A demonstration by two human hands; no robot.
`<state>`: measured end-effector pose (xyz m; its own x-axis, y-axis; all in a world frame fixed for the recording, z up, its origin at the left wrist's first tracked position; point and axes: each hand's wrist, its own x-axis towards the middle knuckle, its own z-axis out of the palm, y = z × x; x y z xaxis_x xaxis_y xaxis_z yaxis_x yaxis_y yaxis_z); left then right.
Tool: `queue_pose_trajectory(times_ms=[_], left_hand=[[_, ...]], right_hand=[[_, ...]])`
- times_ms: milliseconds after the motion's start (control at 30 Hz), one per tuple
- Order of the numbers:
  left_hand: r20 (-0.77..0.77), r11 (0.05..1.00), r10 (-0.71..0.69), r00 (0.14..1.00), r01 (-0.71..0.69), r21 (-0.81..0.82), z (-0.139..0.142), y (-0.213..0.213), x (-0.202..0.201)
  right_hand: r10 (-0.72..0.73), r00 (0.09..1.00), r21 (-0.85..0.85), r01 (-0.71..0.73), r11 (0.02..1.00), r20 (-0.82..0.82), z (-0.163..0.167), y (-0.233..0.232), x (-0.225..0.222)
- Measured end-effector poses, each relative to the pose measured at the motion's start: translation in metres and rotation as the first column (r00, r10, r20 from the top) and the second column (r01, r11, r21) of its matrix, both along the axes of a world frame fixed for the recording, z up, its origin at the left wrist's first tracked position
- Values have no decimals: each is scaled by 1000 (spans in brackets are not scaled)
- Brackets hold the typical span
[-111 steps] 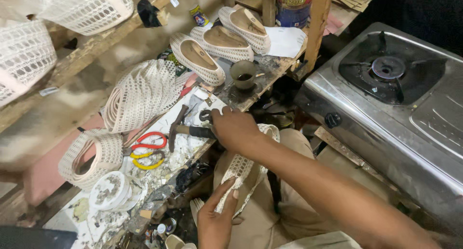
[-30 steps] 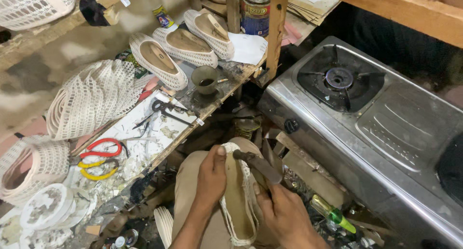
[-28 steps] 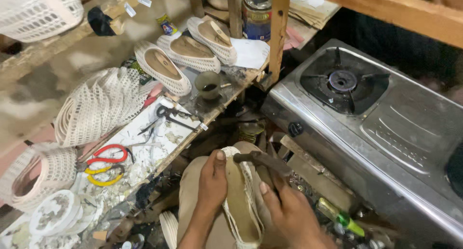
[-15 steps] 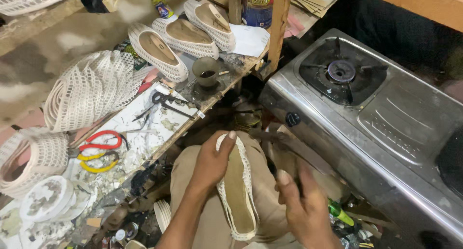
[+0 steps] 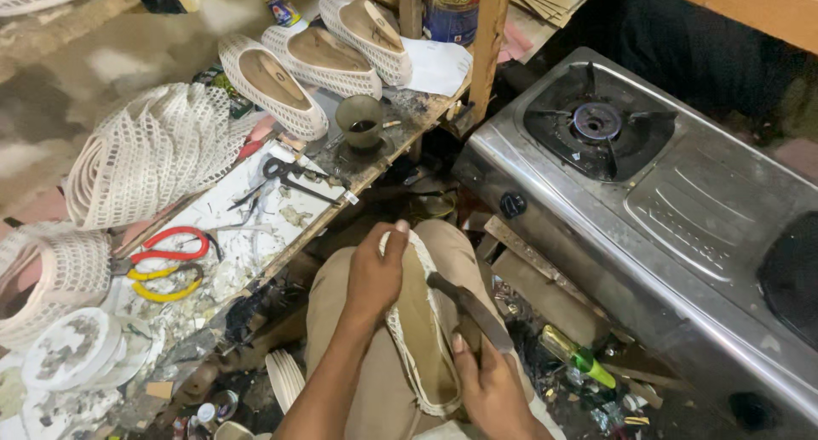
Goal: The person attaches a white mesh upper to a shoe sole using a hammer and a small metal tool. They repeatedly tap the mesh into place along the sole's edge, adjusting the shoe and tool as needed.
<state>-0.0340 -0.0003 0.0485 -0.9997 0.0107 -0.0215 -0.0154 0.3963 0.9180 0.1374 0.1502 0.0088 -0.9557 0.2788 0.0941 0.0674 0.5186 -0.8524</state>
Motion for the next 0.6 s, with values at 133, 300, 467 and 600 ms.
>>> queue_pose_trajectory(times_ms=[133,300,467,600], left_hand=[[-26,996,-28,999,30,90,3,-2,3],[81,998,17,997,-21,51,9,-3,7],[-3,997,-4,1000,4,73,4,-10,7],[-18,999,33,999,-32,28,-4,-11,7]], right_hand=[[-95,995,-191,85,978,-40,-8,-6,1],[80,995,132,-88,987,67,-3,-3,7],[-156,983,-54,151,987,-101,-1,-6,6],[138,989,117,-131,984,-48,0,-9,0]])
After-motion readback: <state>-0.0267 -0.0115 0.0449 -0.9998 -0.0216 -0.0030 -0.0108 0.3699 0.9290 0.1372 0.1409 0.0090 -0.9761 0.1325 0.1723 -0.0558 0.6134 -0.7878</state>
